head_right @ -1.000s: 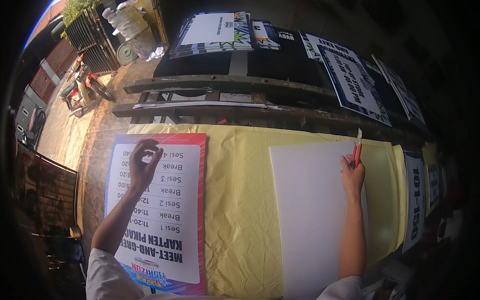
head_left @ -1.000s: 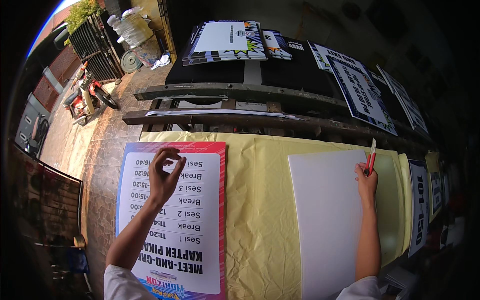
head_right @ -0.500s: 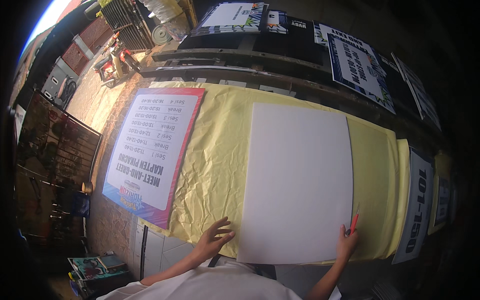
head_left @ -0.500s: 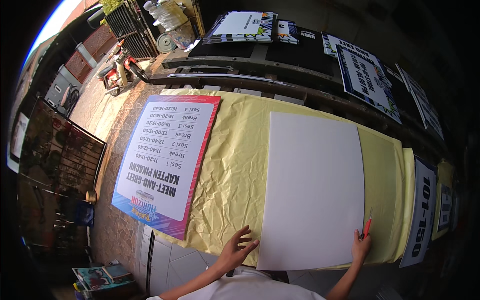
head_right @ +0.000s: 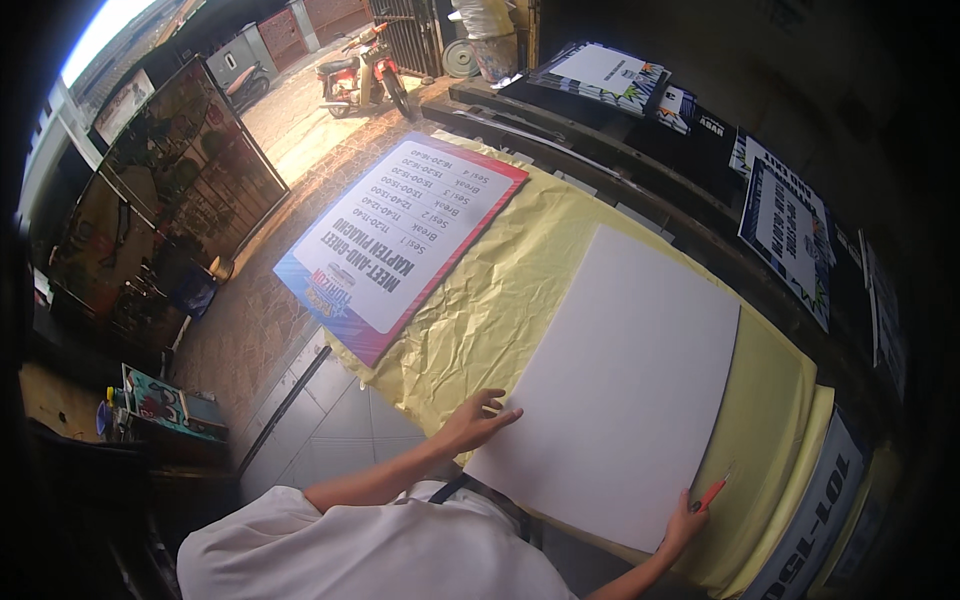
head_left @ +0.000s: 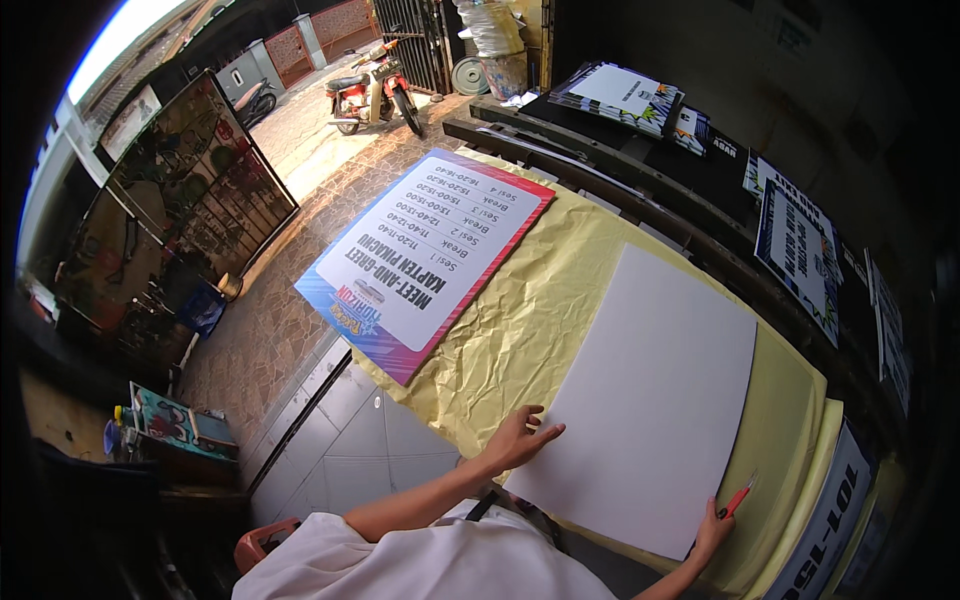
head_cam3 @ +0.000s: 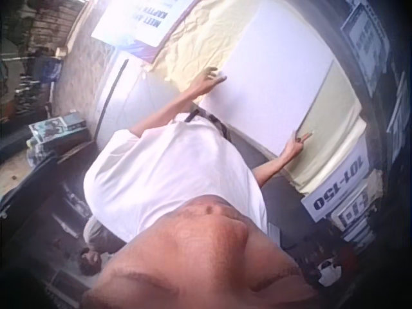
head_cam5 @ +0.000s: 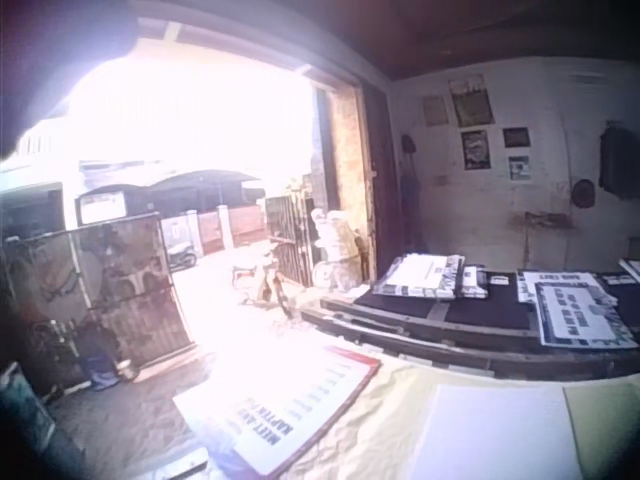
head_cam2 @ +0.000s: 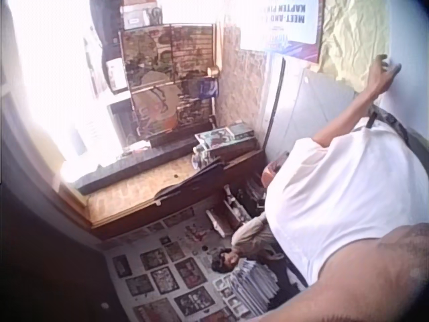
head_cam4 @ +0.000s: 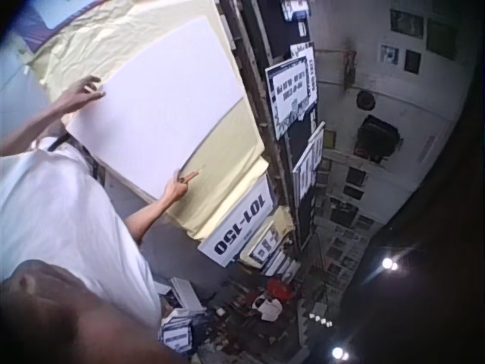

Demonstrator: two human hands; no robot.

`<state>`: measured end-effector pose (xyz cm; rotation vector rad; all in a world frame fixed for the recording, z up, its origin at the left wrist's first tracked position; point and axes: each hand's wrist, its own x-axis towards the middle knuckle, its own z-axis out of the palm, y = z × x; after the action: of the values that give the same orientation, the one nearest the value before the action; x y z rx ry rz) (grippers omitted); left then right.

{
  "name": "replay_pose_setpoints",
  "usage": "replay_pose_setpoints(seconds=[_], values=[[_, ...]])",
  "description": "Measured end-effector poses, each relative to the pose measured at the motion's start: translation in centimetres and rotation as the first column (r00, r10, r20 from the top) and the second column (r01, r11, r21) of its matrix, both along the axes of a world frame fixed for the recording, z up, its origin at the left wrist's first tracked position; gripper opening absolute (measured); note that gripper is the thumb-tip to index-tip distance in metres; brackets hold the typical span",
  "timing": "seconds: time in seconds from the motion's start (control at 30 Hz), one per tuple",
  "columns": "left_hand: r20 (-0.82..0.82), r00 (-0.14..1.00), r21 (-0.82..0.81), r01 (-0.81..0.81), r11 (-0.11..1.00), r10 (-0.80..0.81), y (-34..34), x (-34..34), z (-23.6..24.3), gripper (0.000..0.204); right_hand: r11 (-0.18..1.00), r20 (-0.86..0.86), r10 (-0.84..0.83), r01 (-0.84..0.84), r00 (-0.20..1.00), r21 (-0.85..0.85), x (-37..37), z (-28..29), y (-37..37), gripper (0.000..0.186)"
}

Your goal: The person uses a red utility knife to score a large white rectangular board placed on a yellow protective sheet. They snap the board to separate a section and then flip the board over to reveal a printed 'CLOSED' sign on the other side.

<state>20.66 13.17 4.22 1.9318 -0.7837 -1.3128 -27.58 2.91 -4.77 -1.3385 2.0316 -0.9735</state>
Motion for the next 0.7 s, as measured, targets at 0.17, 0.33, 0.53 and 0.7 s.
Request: replay_pose_setpoints(seconds=[0.17, 0.33, 0.53, 0.7], values=[[0.061, 0.99, -0.154, -0.12, 0.981, 0.131, 1.3, 1.0, -0.3, 0.087, 0.976, 0.228, -0.018, -0.032, 0.974, 0.214, -0.2, 5.1, 0.5, 0.032], [-0.384, 0.916, -0.125, -0.172, 0.977, 0.112, 1.7, 2.8, 0.2, 0.081, 0.984, 0.538, 0.073, -0.15, 0.839, 0.1, -2.2, 9.1, 1.5, 0.038], [-0.533, 0.846, -0.206, -0.132, 0.969, 0.002, 1.4, 1.1, 0.7, 0.07, 0.968, 0.602, 0.249, -0.193, 0.758, -0.157, -2.5, 19.6, 3.3, 0.037], [-0.636, 0.768, -0.271, -0.125, 0.954, -0.08, -0.9, -3.0, 3.0, 0.068, 0.929, 0.262, 0.298, -0.215, 0.918, -0.302, -4.9, 29.2, 4.3, 0.038]])
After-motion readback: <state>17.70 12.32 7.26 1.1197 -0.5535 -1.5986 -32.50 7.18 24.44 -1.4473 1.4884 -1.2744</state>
